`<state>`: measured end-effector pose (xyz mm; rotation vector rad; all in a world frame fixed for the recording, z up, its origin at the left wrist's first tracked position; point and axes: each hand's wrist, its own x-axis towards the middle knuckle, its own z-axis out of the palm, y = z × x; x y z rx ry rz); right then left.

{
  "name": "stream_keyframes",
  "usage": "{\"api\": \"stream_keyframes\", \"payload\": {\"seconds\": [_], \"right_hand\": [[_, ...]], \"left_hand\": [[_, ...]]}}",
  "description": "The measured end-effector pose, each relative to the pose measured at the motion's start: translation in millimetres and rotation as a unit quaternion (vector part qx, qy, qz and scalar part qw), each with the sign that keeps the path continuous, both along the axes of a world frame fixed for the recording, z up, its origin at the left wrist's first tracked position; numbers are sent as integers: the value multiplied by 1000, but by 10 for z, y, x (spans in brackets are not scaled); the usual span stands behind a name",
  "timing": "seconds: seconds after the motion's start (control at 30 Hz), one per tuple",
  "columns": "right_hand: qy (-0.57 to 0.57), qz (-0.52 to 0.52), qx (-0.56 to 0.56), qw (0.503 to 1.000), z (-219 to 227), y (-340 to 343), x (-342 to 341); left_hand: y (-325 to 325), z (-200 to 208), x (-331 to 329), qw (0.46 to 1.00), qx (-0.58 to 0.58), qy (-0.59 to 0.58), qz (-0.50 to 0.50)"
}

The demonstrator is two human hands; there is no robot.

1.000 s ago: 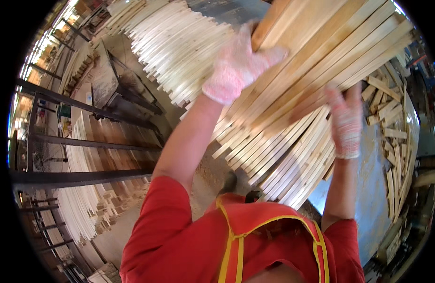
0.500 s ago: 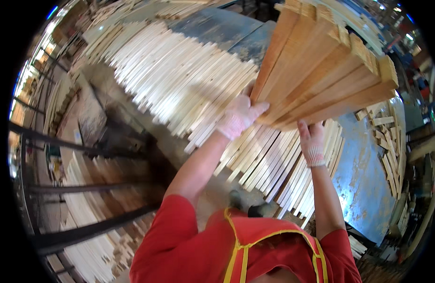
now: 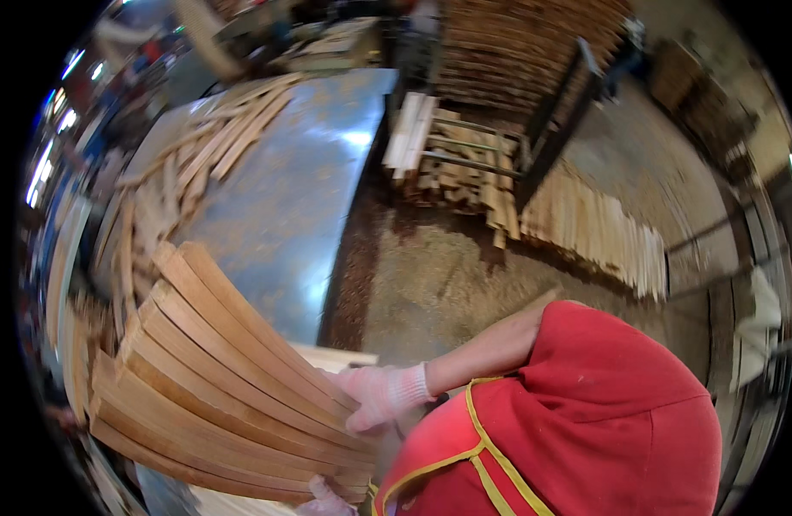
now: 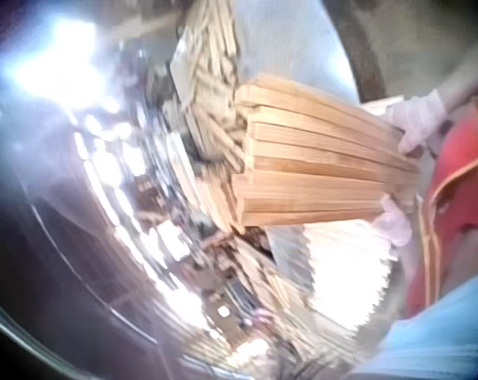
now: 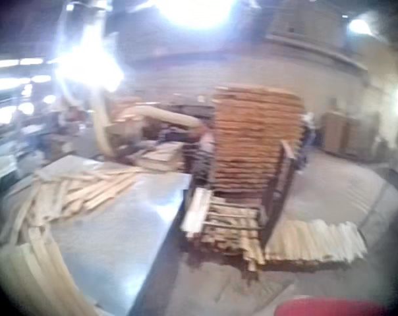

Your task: The person picks up thin wooden planks from a pile on a metal table and stacks them into a neat, aligned pile. The person uses both hands to handle the planks, occasionally adjusting the stack to ensure alignment. The task is performed in a workshop environment with sawdust visible on the floor.

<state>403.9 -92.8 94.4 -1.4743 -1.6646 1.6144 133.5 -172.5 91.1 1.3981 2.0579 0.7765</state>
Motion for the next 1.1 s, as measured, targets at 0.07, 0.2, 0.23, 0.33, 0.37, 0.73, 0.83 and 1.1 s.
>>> {"api": "stream_keyframes", "payload": {"seconds": [0.07,0.2,0.23,0.33,0.37,0.73,0.83,1.1], "right_hand": [[25,-38,18,999,-164,-393,670],[22,-138,-39,989,40,-1242,2176],[27,-166,-38,985,37,-1451,2572],[51,-292,31,955,-196,-2281,3574],[13,-325,11,946,-202,-2475,3860],[28,-612,-81,786,-918,-4379,6319],[-19,-672,-49,739,-1357,-4634,6820],[41,-721,-165,672,-2594,-4507,8456]], "left_hand": [[-40,-356,406,989,109,6,-98],[-106,-686,1531,975,71,-138,-158],[-275,-426,2262,945,89,-247,-194],[-348,-656,3230,886,120,-214,-392],[-324,-740,3593,853,158,-231,-441],[-1070,-1008,7713,683,105,-132,-711],[-1253,-1491,8549,655,12,-199,-729],[-1151,-2786,10284,689,-116,-160,-697]]}}
